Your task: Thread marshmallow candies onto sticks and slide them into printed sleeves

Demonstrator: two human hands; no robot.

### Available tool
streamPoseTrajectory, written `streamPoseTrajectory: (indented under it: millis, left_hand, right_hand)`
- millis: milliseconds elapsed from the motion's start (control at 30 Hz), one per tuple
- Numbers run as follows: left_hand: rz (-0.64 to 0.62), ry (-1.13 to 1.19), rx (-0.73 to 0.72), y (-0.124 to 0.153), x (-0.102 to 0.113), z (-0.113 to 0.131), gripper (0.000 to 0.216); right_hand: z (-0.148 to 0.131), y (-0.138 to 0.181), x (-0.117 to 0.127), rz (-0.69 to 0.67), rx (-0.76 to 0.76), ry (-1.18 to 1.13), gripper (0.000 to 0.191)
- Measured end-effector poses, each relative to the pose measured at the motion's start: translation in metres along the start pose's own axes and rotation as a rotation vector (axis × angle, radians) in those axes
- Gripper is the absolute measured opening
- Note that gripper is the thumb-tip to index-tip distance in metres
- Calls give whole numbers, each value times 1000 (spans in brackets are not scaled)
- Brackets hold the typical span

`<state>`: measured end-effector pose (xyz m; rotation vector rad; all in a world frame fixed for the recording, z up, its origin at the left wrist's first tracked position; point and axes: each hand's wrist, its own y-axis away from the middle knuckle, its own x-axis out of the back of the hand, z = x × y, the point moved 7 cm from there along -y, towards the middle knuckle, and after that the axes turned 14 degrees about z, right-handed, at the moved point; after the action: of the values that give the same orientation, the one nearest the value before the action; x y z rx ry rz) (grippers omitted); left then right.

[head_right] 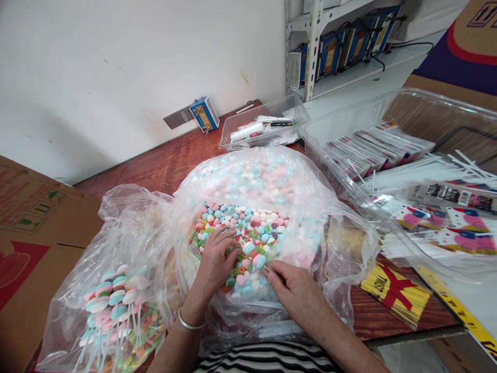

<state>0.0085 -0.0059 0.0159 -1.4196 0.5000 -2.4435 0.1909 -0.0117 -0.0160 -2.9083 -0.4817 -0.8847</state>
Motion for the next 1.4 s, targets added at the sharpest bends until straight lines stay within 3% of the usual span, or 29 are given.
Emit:
streamPoseTrajectory:
  millis: [67, 167, 267, 433, 600, 733, 867, 1033, 1100, 1400]
  left_hand:
    - [66, 74, 91, -1, 6, -5, 8]
    - [138, 220, 341, 2, 12, -17, 5]
    - [119, 404, 541, 6, 8, -23, 7]
    - [16, 598, 638, 8, -5, -18, 8]
    - [-80, 808, 772, 13, -17, -15, 23]
    - [-72, 936, 872, 11, -9, -18, 35]
    - [9, 740, 767, 6, 14, -31, 29]
    - [-119, 104, 197, 7, 21, -17, 8]
    - [-162, -63, 57, 11, 15, -11, 6]
    - [-199, -304, 18, 12, 8, -1, 6]
  right_hand:
    - [-1, 2, -1, -22, 2, -17, 31]
    - [-5, 3, -3, -57, 13, -49, 32]
    - [-6, 4, -5, -77, 4, -78, 32]
    - [-5, 4, -5, -76, -10, -83, 31]
    - [-6, 4, -3, -51, -19, -105, 33]
    - [-7, 1, 2, 25, -23, -146, 37]
    - [-6, -1, 7, 79, -34, -173, 41]
    - [-6, -2, 10, 96, -25, -181, 39]
    - [-6, -2, 10, 91, -26, -173, 38]
    - [-9, -1, 5, 42, -19, -179, 38]
